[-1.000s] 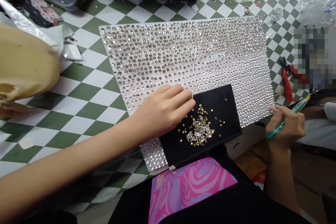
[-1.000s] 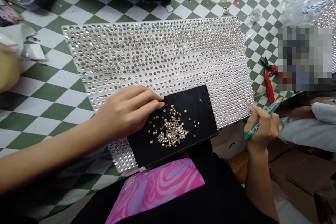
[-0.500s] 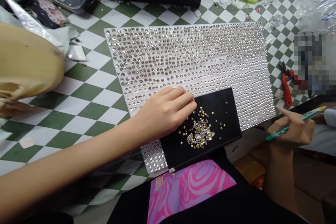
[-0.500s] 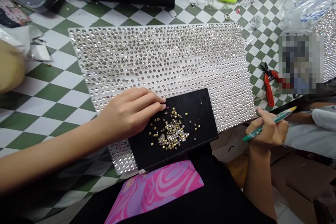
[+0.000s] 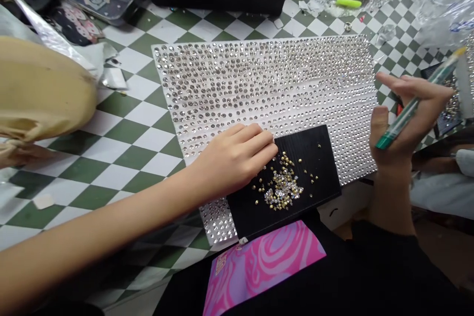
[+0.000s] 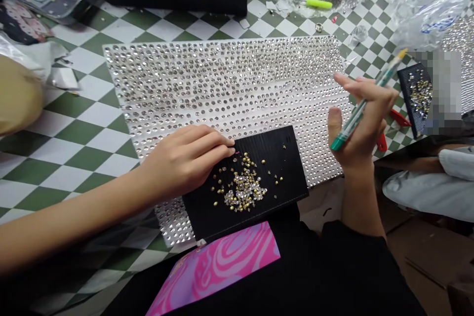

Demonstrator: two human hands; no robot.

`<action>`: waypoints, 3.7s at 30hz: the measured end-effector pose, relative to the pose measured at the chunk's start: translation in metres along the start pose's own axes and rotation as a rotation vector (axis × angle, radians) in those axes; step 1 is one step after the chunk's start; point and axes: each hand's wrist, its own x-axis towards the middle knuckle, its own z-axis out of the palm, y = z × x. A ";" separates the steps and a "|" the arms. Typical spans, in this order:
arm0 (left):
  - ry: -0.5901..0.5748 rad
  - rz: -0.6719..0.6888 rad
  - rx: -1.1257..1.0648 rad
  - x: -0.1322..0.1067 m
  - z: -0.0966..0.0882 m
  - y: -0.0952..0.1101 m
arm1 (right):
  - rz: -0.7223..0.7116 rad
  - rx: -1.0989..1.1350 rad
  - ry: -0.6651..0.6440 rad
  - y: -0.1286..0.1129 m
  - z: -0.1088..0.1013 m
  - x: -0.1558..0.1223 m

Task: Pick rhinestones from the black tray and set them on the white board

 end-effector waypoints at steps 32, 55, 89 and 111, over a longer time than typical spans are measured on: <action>0.021 -0.009 -0.022 -0.001 0.003 0.000 | -0.159 -0.018 0.006 0.005 0.031 0.003; 0.018 -0.015 -0.020 -0.002 0.004 0.000 | -0.375 0.189 -0.216 -0.005 0.032 0.002; 0.018 -0.020 -0.022 -0.002 0.005 -0.001 | -0.317 0.642 -0.393 -0.014 0.016 -0.005; 0.005 -0.013 -0.036 -0.002 0.004 -0.001 | -0.517 0.510 -0.255 -0.013 0.017 -0.008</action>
